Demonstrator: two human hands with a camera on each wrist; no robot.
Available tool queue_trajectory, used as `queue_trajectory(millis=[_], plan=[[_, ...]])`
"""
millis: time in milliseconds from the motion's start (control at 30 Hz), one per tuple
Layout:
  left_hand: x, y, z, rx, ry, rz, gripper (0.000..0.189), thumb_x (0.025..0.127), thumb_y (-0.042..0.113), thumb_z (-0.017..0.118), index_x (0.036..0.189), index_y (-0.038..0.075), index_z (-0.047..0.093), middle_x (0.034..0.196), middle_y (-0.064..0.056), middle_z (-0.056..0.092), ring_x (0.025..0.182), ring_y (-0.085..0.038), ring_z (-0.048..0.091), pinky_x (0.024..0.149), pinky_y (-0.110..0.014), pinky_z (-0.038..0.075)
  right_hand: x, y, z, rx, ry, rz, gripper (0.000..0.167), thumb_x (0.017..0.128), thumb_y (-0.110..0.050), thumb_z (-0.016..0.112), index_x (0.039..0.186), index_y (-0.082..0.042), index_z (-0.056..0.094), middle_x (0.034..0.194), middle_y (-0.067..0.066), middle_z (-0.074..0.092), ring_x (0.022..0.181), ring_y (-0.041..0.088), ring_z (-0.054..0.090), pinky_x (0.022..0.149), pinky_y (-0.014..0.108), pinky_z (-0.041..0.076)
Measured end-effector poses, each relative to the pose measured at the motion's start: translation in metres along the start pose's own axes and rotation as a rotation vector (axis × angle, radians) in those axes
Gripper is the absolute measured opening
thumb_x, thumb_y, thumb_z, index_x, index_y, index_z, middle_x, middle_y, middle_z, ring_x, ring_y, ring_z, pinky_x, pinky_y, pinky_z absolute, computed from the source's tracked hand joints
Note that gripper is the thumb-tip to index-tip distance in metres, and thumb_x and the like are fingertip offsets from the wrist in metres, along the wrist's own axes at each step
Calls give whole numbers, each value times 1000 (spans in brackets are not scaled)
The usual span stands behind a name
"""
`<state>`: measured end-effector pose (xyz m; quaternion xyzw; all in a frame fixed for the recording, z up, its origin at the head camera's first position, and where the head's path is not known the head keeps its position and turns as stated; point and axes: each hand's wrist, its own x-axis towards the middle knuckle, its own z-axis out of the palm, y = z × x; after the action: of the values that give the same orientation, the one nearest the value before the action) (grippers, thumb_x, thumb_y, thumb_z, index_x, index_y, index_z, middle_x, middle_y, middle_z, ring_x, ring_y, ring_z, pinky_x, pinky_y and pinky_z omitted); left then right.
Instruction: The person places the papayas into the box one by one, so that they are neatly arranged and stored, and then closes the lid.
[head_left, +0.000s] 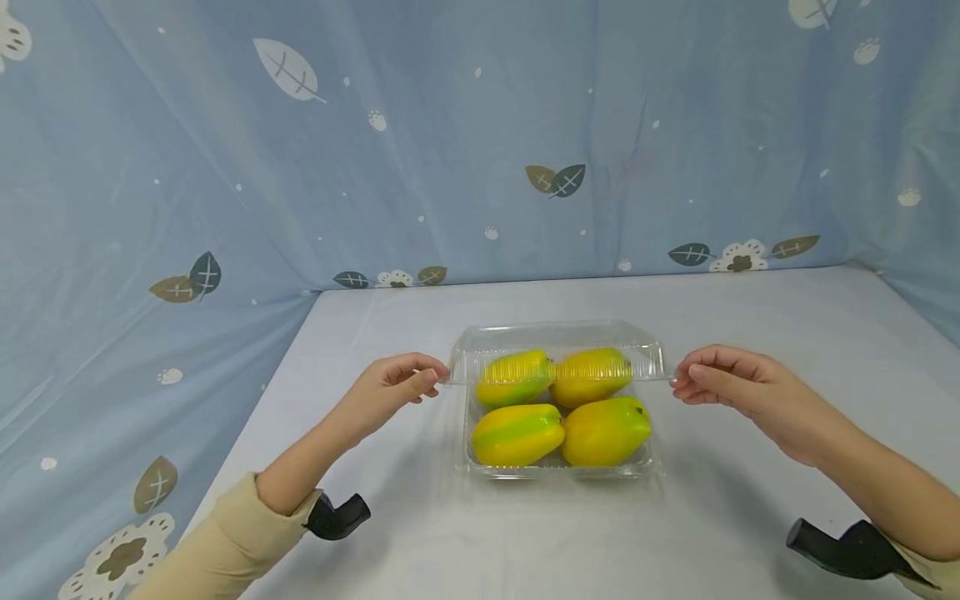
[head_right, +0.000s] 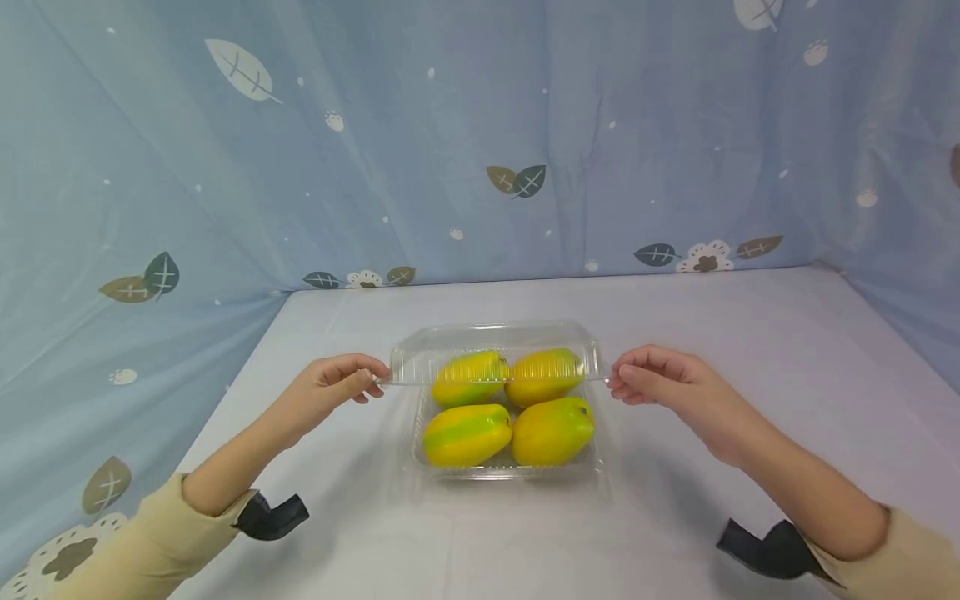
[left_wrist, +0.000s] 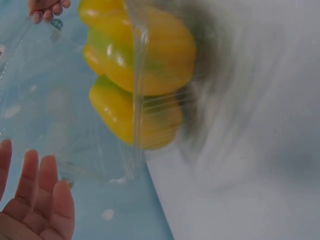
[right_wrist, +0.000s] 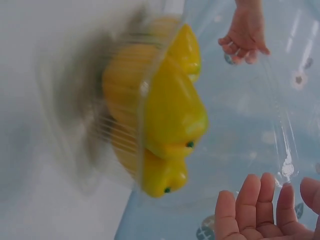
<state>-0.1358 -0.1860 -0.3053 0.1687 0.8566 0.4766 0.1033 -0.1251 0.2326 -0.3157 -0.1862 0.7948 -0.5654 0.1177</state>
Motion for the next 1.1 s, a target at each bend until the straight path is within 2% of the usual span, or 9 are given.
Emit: queue_trajectory(millis=[133, 300, 400, 700, 1100], plan=[[-9, -2, 5, 46, 15, 12, 25, 92, 24, 53, 109, 7, 63, 105, -10, 63, 88, -19, 56, 77, -34, 47, -3, 6, 5, 1, -12, 29, 20, 97, -10, 40, 105, -10, 59, 97, -2, 64, 90, 12, 62, 79, 15, 46], [-18, -5, 11, 75, 27, 28, 20, 91, 25, 55, 107, 14, 63, 104, -4, 62, 85, -21, 55, 70, -32, 47, -6, 12, 11, 30, -31, 47, 20, 98, -11, 40, 104, -8, 59, 96, -2, 64, 90, 13, 62, 79, 16, 47], [-22, -6, 16, 88, 21, 32, 20, 91, 26, 56, 105, 15, 64, 104, -2, 63, 84, -18, 57, 70, -30, 48, -9, 14, 15, 44, -41, 80, 20, 98, -13, 41, 104, -6, 58, 96, -1, 64, 90, 14, 62, 80, 18, 48], [-31, -15, 28, 76, -2, 18, 20, 89, 22, 58, 104, 10, 64, 104, -9, 63, 82, -16, 58, 67, -26, 49, -13, 24, 26, 81, -103, 227, 19, 96, -20, 46, 103, -5, 57, 94, -2, 62, 90, 18, 62, 80, 24, 49], [-35, -31, 45, 25, -8, -38, 24, 86, 22, 63, 103, 6, 64, 102, -12, 63, 77, -11, 55, 63, -23, 47, -18, 40, 38, 96, -102, 255, 21, 94, -19, 50, 101, 0, 54, 88, -1, 57, 80, 14, 56, 74, 29, 50]])
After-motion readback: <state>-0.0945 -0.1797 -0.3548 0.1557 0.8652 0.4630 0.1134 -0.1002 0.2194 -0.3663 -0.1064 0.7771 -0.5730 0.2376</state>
